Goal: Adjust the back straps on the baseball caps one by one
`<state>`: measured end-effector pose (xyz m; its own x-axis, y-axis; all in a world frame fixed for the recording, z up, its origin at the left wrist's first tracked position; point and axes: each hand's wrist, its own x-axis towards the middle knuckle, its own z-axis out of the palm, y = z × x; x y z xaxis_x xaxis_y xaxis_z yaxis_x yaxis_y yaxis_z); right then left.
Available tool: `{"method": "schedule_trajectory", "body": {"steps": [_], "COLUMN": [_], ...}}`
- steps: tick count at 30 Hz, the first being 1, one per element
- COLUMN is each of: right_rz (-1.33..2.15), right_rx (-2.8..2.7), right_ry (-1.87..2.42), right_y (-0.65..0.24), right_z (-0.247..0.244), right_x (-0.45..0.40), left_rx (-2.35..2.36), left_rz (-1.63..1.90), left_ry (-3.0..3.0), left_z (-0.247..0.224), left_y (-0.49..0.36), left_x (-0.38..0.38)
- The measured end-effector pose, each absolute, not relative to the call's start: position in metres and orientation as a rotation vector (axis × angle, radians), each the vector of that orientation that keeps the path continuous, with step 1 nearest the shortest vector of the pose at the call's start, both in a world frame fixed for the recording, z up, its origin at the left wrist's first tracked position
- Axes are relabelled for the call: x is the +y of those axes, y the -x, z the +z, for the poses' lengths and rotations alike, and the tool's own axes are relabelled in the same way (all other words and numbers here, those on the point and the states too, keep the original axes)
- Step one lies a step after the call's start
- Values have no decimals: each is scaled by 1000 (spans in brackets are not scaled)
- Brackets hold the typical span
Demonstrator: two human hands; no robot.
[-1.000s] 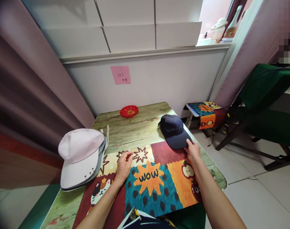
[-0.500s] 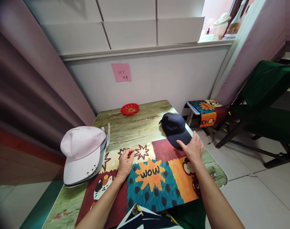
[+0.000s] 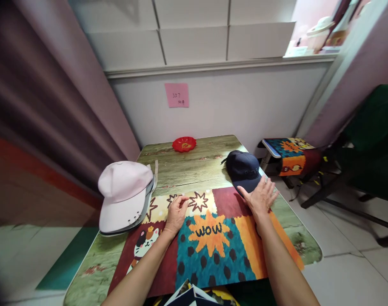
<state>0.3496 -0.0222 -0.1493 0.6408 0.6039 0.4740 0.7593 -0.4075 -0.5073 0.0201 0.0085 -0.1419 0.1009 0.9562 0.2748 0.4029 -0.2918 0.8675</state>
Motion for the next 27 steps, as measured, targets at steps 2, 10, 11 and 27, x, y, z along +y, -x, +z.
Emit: {"method": "schedule_trajectory", "body": {"steps": [2,10,11,27], "right_rz": [-351,897,978,1066], "right_rx": [-1100,-806,-762,-820], "right_ry": [1996,1222,1187,1151], "right_y": [-329,-221,-216,-217], "right_z": [-141,-147,-153,-171], "right_x": [-18,27,30,32], "left_rx": [1343,1300,1260,2214], "left_rz": [1149,1163,1186,976], "left_ry": [-1773,-1843,-1892,-1575], "left_z": [-142,-141,-134,21], "left_y": [-23,-20,-13,182], "left_x": [6,-17,-20,98]}}
